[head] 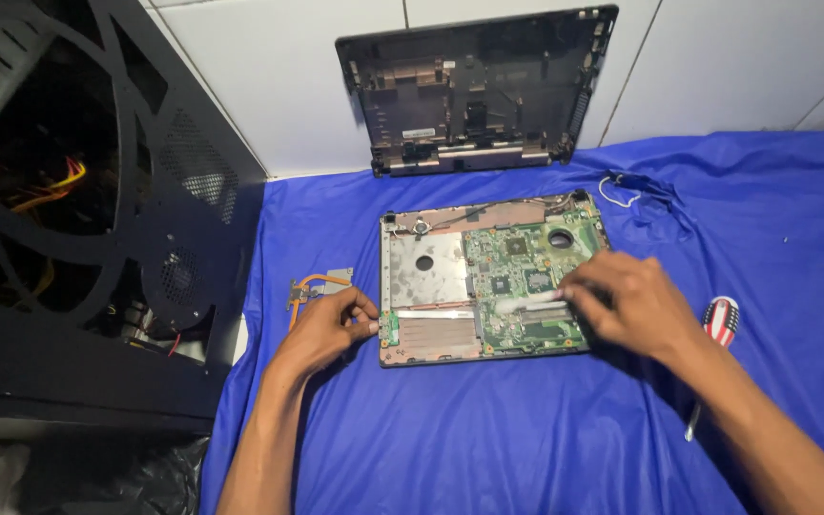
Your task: The person uses a cotton swab to clean the surface of a disassembled laptop motherboard resting on a blue cloth. The person holds the board steady with one hand while scrubbing various components and areas with the swab in the other hand.
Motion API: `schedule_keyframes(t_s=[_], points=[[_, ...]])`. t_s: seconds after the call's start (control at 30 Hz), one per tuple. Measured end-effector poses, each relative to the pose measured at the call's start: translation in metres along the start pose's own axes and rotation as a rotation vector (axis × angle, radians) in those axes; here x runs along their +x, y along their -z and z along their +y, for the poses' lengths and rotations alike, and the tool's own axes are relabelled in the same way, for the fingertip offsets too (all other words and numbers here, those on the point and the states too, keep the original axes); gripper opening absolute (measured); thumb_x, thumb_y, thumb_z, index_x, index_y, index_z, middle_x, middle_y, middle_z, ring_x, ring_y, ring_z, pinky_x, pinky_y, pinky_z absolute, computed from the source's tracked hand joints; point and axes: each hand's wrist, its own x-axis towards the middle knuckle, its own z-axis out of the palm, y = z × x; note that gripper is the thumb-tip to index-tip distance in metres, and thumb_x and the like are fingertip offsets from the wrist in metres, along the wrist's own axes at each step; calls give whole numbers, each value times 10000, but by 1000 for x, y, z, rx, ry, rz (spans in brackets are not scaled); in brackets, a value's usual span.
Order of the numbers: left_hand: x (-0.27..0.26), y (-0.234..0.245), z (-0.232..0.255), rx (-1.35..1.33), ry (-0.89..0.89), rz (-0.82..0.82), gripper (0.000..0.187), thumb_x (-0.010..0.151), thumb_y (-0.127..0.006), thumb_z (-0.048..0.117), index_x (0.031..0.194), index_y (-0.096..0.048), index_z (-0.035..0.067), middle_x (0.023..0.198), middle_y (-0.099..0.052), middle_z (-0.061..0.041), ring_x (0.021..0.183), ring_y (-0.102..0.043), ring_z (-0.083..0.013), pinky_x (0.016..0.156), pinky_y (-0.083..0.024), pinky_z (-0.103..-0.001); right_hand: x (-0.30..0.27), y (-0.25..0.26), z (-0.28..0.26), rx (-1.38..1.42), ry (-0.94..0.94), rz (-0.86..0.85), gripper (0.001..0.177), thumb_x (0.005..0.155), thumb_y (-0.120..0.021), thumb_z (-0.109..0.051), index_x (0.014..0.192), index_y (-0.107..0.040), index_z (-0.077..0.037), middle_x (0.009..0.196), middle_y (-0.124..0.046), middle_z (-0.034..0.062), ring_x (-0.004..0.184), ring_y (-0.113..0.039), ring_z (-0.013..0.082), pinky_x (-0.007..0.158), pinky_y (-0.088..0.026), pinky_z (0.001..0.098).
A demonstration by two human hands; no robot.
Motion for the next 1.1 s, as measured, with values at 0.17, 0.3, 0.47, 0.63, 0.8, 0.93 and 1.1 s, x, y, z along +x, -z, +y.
schedule_keyframes(t_s=[0.17,0.3,0.47,0.63,0.8,0.93,1.1], points=[[1,-1,-4,-10,2,-2,245,812,-827,111,1045,-782,51,849,-778,-94,692,-644,-219,693,-534,-378,2,-6,4,-6,-16,-49,87,881,-715,-308,907,-779,-256,848,-771,-15,896,-760,199,822,-590,328],[2,-1,-3,-23,2,4,239,813,-824,104,1041,-781,44,845,-775,-103,688,-639,-227,689,-532,-383,-1,-13,6,99,-67,-50,118,873,-715,-293,863,-802,-214,827,-797,23,839,-777,237,794,-606,349],[-3,-3,2,-22,75,11,104,856,-804,143,953,-770,161,844,-716,51,753,-612,-75,715,-462,-255,-13,-5,36,13,29,33,113,878,-724,-311,934,-781,-232,877,-757,-40,728,-733,194,666,-560,381],[-2,-4,-1,-47,74,20,104,854,-809,136,950,-772,156,847,-715,42,744,-605,-76,711,-461,-252,-23,8,47,96,-58,-26,150,844,-754,-266,984,-809,-266,892,-781,-78,744,-722,126,712,-525,296],[-2,-5,-1,-28,102,20,123,839,-809,152,956,-778,172,816,-705,67,714,-586,-67,688,-439,-249,-24,-9,17,140,78,115,147,920,-691,-266,995,-792,-190,896,-769,3,795,-730,184,764,-549,329],[-1,-6,-3,-52,79,16,118,852,-812,145,962,-773,154,827,-706,48,730,-592,-73,690,-438,-249,-20,-2,16,30,77,59,158,919,-690,-307,1017,-781,-223,919,-732,-16,782,-730,211,652,-564,381],[-4,-3,4,-46,91,1,105,866,-802,142,966,-770,154,832,-712,50,730,-594,-74,686,-442,-257,-28,2,56,-197,-67,151,174,954,-696,-300,1105,-777,-273,951,-654,-14,832,-695,235,733,-585,420]])
